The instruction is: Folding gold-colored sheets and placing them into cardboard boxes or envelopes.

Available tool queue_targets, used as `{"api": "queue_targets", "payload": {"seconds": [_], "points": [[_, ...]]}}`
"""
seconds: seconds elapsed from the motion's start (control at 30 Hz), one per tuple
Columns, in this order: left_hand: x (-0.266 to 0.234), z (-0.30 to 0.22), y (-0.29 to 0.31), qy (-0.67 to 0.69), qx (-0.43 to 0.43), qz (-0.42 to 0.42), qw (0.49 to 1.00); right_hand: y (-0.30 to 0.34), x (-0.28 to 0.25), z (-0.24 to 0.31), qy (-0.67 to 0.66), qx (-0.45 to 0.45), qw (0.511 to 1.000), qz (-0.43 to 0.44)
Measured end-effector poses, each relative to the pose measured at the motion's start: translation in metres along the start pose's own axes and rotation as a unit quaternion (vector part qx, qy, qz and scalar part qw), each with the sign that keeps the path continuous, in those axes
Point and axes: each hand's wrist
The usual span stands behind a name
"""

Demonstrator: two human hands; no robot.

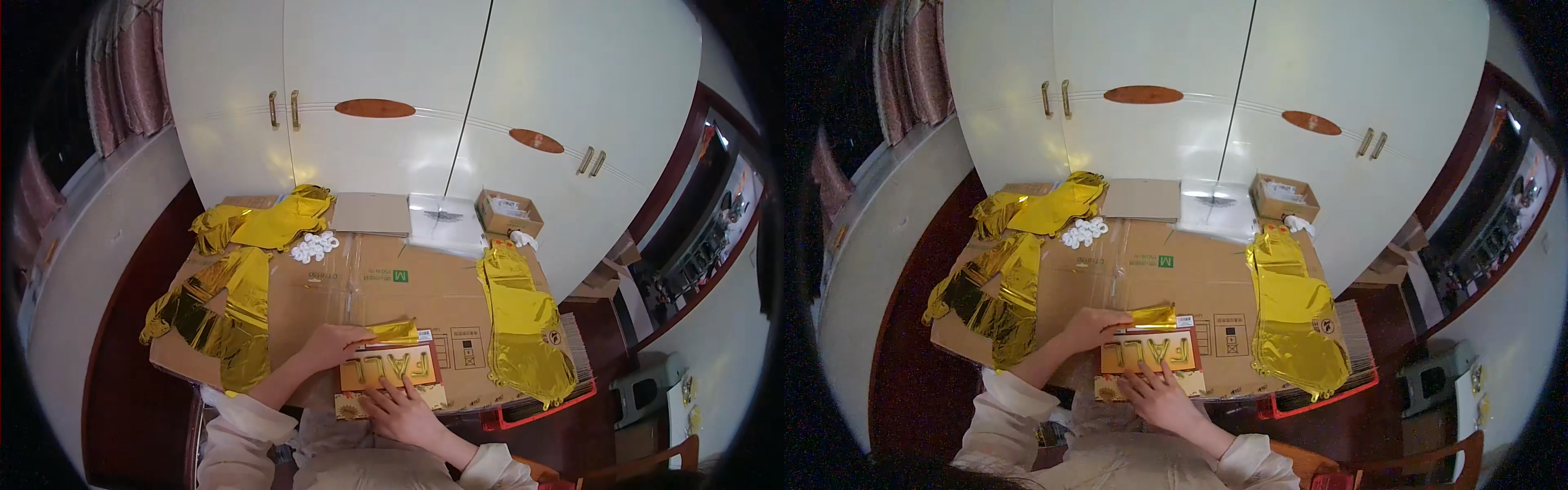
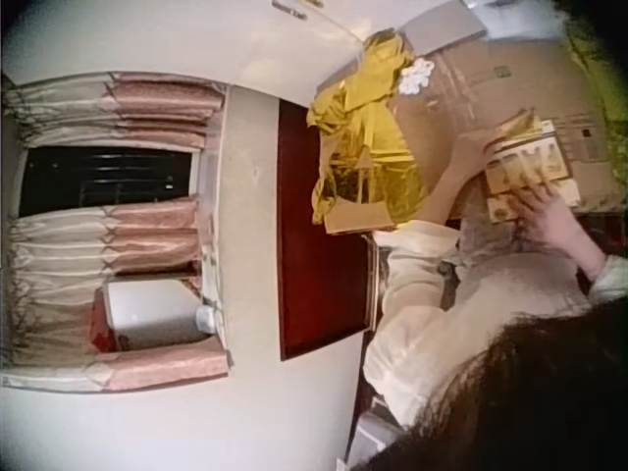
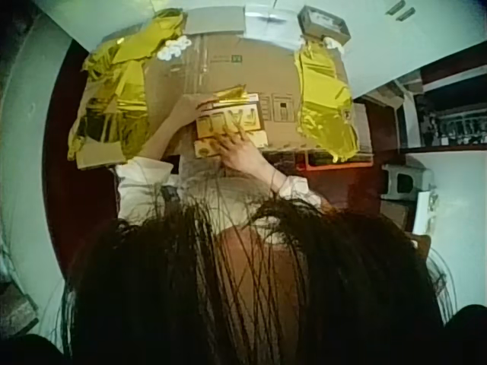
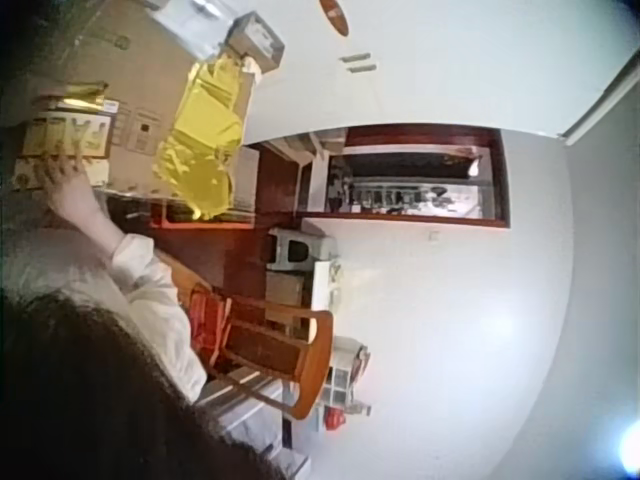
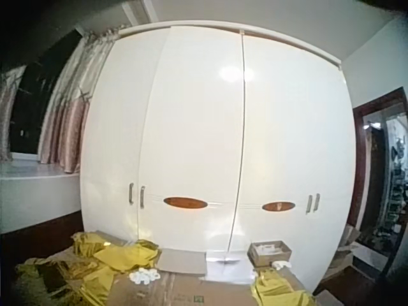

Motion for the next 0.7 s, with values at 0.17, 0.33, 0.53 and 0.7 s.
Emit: {"api": "queue_targets", "payload": {"seconds": [0.17,0.33,0.53,0.7], "points": [[0.004,-0.011,0.016,-0.115,0.087,-0.031,0.989,-0.001,0.003,-0.005,-0.014,0.016,1.000,0.002],[0.015,-0.010,0.027,-0.180,0.146,-0.029,0.972,-0.001,0.005,-0.007,-0.007,0.019,1.000,0.000],[0.011,-0.017,0.031,-0.184,0.153,-0.007,0.971,-0.001,0.007,-0.006,0.007,0.023,1.000,0.005],[0.006,-0.018,0.037,-0.194,0.159,0.056,0.966,-0.001,0.007,-0.007,-0.007,0.021,1.000,-0.004]]}}
Point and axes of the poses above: each hand's wrist, its own y-axis away from the middle knuckle, its own x-axis out of the palm, z = x × y, and after that the axes turned 15 degrees about -y, right-handed
